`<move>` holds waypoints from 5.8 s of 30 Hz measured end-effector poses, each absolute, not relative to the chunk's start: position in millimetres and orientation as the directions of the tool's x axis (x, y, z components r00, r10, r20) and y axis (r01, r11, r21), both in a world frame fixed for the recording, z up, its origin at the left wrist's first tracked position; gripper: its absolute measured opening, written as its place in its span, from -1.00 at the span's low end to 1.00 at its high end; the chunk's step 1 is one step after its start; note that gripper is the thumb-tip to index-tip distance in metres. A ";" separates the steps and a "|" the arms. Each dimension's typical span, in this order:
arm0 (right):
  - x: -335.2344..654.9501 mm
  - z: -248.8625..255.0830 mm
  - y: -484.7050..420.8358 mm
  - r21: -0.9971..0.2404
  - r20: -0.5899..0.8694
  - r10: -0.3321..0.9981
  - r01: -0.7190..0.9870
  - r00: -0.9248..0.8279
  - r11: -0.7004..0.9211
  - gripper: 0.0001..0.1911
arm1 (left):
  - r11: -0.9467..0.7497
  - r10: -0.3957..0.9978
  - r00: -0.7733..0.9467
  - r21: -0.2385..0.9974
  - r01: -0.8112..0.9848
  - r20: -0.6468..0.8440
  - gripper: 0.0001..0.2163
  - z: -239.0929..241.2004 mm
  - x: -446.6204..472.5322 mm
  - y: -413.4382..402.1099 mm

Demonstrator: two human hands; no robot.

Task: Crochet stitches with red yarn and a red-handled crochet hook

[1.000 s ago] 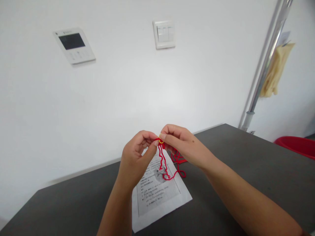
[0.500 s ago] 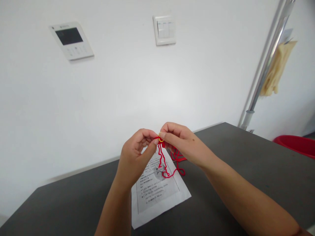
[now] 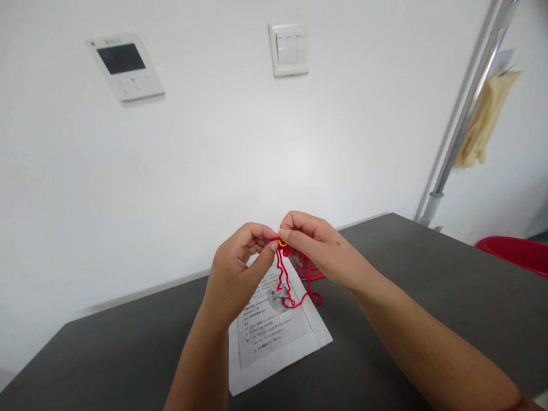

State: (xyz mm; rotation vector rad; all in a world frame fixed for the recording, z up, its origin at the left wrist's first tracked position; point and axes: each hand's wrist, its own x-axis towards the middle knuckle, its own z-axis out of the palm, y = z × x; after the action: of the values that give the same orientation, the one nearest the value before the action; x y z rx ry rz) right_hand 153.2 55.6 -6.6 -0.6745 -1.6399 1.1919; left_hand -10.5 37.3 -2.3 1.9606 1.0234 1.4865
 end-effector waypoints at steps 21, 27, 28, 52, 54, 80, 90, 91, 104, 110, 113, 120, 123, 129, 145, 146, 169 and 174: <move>151.6 -5.4 54.9 -0.927 0.374 0.843 -0.124 -0.385 0.355 -0.80 | -0.601 0.797 0.144 0.747 0.284 0.587 -0.97 -1.9 -13.1 35.9; 151.4 -4.5 54.9 -0.919 0.388 0.836 -0.093 -0.389 0.383 -0.80 | -0.595 0.802 0.144 0.753 0.282 0.579 -0.96 -1.4 -14.1 35.2; 151.5 -4.7 54.8 -0.918 0.389 0.836 -0.084 -0.386 0.389 -0.80 | -0.594 0.802 0.144 0.752 0.284 0.579 -0.96 -1.3 -14.0 35.2; 154.0 -5.0 54.4 -0.912 0.389 0.834 -0.035 -0.391 0.409 -0.79 | -0.599 0.800 0.173 0.751 0.280 0.574 -0.95 -2.8 -14.6 36.5; 153.9 -5.2 54.6 -0.912 0.388 0.833 -0.030 -0.394 0.410 -0.79 | -0.599 0.800 0.174 0.750 0.282 0.574 -0.95 -3.1 -15.2 36.3; 153.3 -5.1 55.0 -0.908 0.391 0.829 -0.022 -0.401 0.418 -0.80 | -0.600 0.800 0.186 0.749 0.280 0.571 -0.95 -2.7 -14.5 36.9; 153.1 -5.7 54.6 -0.906 0.393 0.828 -0.016 -0.399 0.422 -0.79 | -0.604 0.797 0.184 0.744 0.287 0.576 -0.94 -2.5 -15.3 36.4; 153.0 -5.9 54.6 -0.906 0.393 0.828 -0.016 -0.399 0.423 -0.79 | -0.605 0.796 0.185 0.742 0.288 0.576 -0.94 -2.3 -15.0 36.2; 154.2 -4.6 53.6 -0.912 0.384 0.832 -0.020 -0.401 0.411 -0.79 | -0.598 0.800 0.169 0.742 0.304 0.576 -0.95 -1.8 -13.9 36.1; 154.4 -5.7 54.2 -0.910 0.388 0.828 -0.027 -0.404 0.413 -0.79 | -0.597 0.800 0.171 0.733 0.327 0.575 -0.95 -1.1 -14.1 34.5; 154.9 -5.8 53.9 -0.910 0.387 0.829 -0.022 -0.403 0.414 -0.79 | -0.600 0.797 0.173 0.729 0.330 0.578 -0.95 -0.6 -13.9 34.7; 154.2 -5.4 53.3 -0.910 0.388 0.827 -0.025 -0.406 0.414 -0.78 | -0.605 0.794 0.178 0.726 0.327 0.581 -0.96 -0.2 -12.7 34.8; 153.7 -5.2 53.2 -0.911 0.385 0.829 -0.022 -0.406 0.413 -0.79 | -0.603 0.795 0.180 0.725 0.332 0.579 -0.96 -1.0 -13.8 34.6; 154.1 -5.7 53.8 -0.910 0.385 0.831 -0.017 -0.402 0.413 -0.79 | -0.605 0.793 0.171 0.719 0.343 0.585 -0.96 0.4 -14.3 34.0; 154.1 -5.5 53.6 -0.909 0.385 0.830 -0.008 -0.403 0.418 -0.78 | -0.604 0.793 0.170 0.718 0.347 0.585 -0.96 1.5 -13.0 33.1; 154.1 -5.5 53.5 -0.908 0.386 0.829 -0.007 -0.405 0.420 -0.78 | -0.604 0.793 0.170 0.718 0.347 0.585 -0.95 1.6 -13.1 32.9; 153.6 -4.1 52.9 -0.919 0.368 0.835 -0.023 -0.410 0.394 -0.79 | -0.600 0.794 0.172 0.707 0.375 0.582 -0.95 0.0 -14.1 32.6; 152.8 -4.7 53.5 -0.917 0.371 0.833 -0.023 -0.410 0.397 -0.80 | -0.595 0.799 0.177 0.713 0.372 0.574 -0.94 -0.9 -14.6 32.2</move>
State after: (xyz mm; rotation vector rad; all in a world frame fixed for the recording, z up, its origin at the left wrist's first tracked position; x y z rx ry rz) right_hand 152.8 53.5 -4.7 -0.7139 -1.7194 1.1475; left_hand -14.6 32.2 -0.9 2.0474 1.1028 1.3990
